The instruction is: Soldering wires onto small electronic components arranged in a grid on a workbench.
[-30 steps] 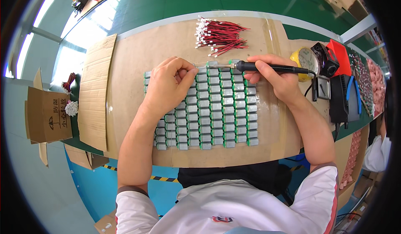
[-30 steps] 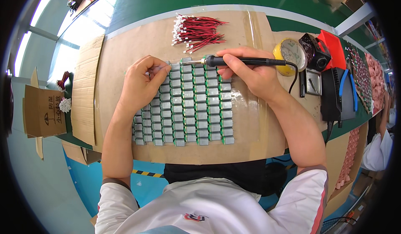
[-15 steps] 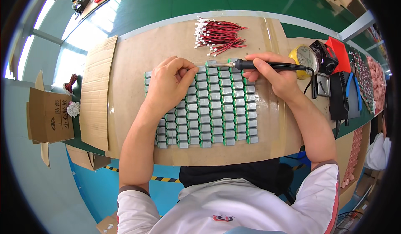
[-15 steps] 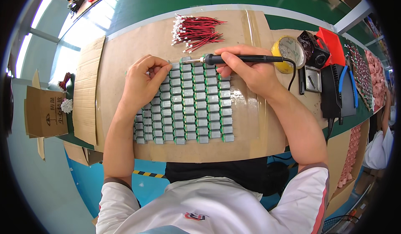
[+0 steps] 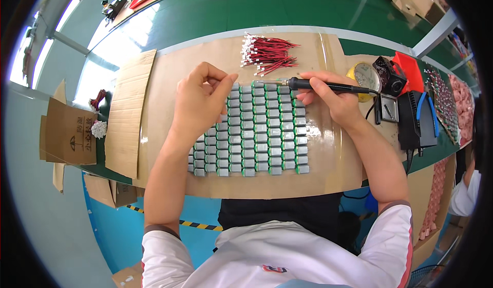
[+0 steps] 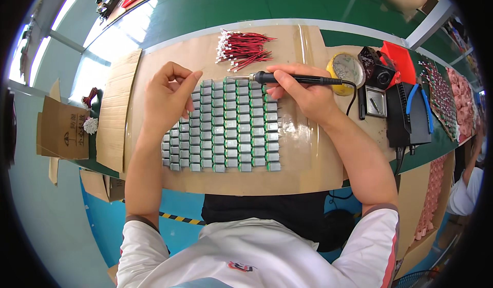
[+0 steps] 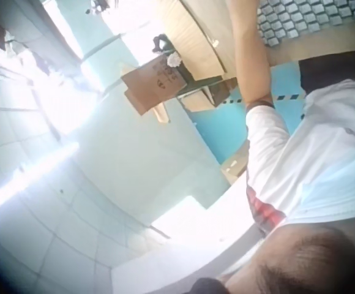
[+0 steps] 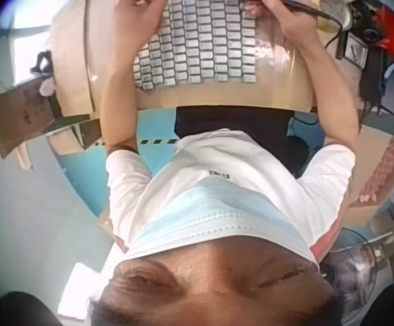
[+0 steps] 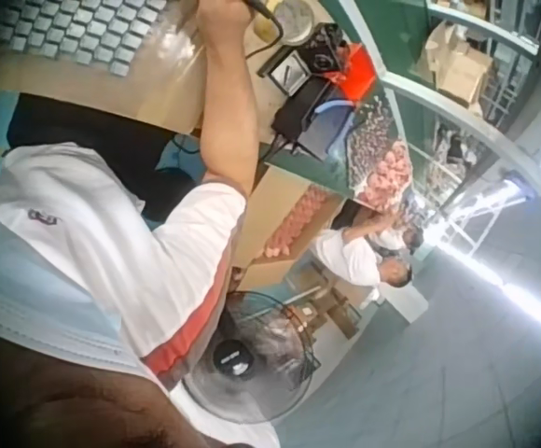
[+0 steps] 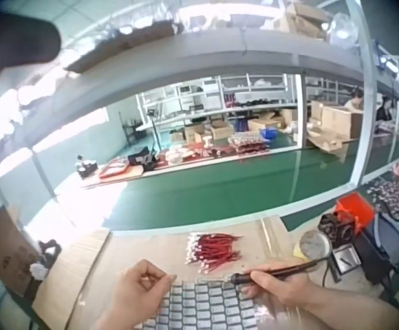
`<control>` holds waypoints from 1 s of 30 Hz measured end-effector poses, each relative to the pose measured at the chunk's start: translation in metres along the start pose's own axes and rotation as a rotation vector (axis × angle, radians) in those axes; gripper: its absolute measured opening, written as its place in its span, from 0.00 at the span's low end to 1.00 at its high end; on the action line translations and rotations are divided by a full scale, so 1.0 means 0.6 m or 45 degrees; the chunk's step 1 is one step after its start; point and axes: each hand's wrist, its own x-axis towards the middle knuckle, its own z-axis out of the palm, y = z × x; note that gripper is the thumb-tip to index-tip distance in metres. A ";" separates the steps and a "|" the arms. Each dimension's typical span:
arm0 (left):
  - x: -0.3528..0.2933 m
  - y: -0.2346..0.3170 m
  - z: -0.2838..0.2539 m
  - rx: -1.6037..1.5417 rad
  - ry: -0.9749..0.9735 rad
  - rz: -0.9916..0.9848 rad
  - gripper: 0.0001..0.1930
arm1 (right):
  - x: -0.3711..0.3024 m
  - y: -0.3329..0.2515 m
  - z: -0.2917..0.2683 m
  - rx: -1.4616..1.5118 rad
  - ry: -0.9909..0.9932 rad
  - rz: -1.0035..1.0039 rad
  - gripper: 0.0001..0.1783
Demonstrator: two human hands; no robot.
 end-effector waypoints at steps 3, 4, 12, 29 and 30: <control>0.003 0.007 0.005 0.089 -0.010 0.086 0.11 | 0.002 0.001 -0.001 -0.014 0.011 0.025 0.12; 0.007 0.003 0.010 0.156 -0.002 0.144 0.12 | 0.003 0.002 -0.002 -0.010 -0.012 0.019 0.12; 0.014 -0.055 0.022 0.246 -0.093 0.142 0.07 | 0.003 0.010 -0.001 -0.043 -0.014 0.045 0.12; 0.010 -0.059 0.024 0.295 -0.142 0.242 0.08 | 0.007 0.013 -0.002 -0.102 -0.073 0.036 0.12; 0.010 -0.059 0.024 0.305 -0.146 0.252 0.08 | 0.007 0.013 -0.002 -0.107 -0.074 0.030 0.12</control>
